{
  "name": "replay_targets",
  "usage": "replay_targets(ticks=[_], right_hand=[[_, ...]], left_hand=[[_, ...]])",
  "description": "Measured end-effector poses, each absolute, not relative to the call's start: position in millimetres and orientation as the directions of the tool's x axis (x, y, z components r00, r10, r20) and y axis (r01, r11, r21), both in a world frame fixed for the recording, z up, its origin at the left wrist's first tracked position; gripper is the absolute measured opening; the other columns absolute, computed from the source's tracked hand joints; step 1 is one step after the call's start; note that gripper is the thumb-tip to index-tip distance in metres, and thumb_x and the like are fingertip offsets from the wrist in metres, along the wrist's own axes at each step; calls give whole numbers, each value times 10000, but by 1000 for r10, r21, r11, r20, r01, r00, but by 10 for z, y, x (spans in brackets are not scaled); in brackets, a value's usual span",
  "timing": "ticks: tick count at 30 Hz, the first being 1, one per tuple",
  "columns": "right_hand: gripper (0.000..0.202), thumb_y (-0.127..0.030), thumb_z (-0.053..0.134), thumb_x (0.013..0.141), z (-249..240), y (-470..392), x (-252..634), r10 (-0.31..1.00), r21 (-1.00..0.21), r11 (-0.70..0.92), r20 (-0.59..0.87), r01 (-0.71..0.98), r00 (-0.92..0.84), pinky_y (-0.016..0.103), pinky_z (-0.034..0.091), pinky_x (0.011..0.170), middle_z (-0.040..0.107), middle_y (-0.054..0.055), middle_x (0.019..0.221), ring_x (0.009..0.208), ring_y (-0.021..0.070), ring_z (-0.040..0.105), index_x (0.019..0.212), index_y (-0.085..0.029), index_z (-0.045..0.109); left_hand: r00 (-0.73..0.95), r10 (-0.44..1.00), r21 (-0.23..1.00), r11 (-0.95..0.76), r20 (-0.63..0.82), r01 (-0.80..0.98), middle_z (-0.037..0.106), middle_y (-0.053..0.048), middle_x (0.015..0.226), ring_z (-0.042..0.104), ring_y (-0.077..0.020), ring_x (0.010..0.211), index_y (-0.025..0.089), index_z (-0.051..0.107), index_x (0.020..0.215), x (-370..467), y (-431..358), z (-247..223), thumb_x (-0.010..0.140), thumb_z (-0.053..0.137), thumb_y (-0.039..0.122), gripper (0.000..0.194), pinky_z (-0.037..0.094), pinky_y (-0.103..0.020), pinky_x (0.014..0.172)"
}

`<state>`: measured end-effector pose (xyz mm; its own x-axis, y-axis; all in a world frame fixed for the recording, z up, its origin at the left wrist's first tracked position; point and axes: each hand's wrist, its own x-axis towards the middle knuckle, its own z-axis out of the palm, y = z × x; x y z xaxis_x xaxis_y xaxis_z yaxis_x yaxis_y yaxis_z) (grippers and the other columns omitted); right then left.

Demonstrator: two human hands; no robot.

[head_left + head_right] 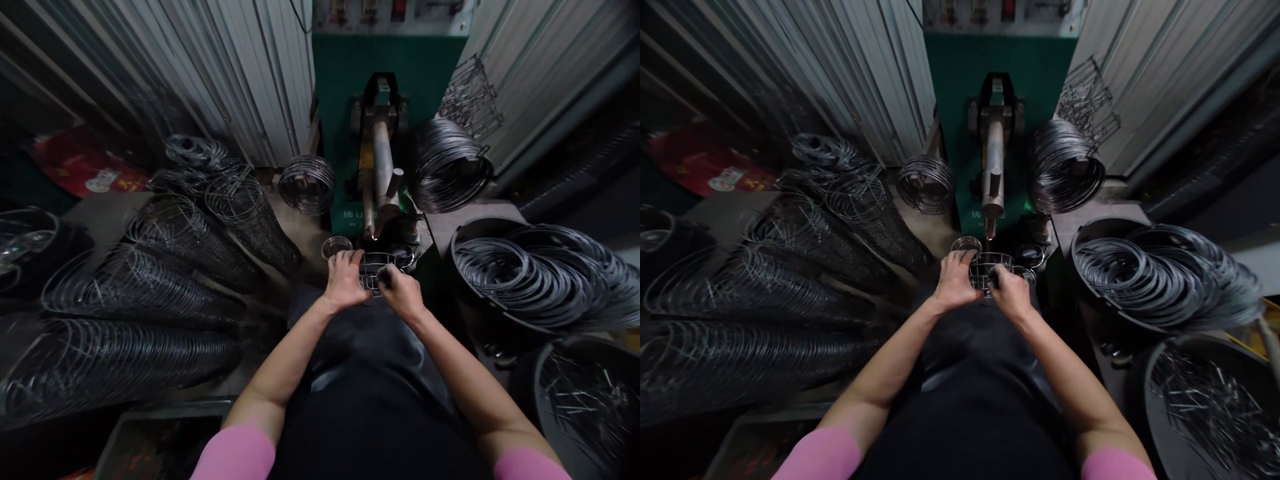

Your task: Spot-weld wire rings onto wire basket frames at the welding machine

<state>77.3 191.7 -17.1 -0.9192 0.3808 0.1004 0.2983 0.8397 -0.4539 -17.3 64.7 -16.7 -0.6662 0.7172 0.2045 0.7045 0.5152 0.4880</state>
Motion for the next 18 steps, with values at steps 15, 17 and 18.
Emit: replay_targets(ticks=[15,17,18], right_hand=[[253,-178,516,834,-352,2227,802,-31,-600,781,235,-170,-971,294,500,749,655,62,975,877,188,627,1055,-220,630],[250,-181,512,840,-377,2236,788,-31,-579,797,247,-173,-969,287,501,742,661,56,966,864,184,631,1050,-229,639],[253,-175,509,841,-384,2240,783,-33,-567,804,254,-177,-967,284,501,737,663,55,963,858,181,633,1048,-232,642]], left_hand=[[-671,737,524,540,83,659,437,-94,1240,370,-293,1163,201,367,1260,-363,714,-167,481,756,379,889,319,-401,984],[-666,741,517,540,81,664,441,-100,1243,372,-294,1164,191,369,1260,-388,731,-150,482,753,376,887,321,-400,984],[-665,743,513,542,79,666,442,-102,1245,371,-296,1167,189,372,1258,-401,739,-143,481,752,375,885,321,-401,985]])
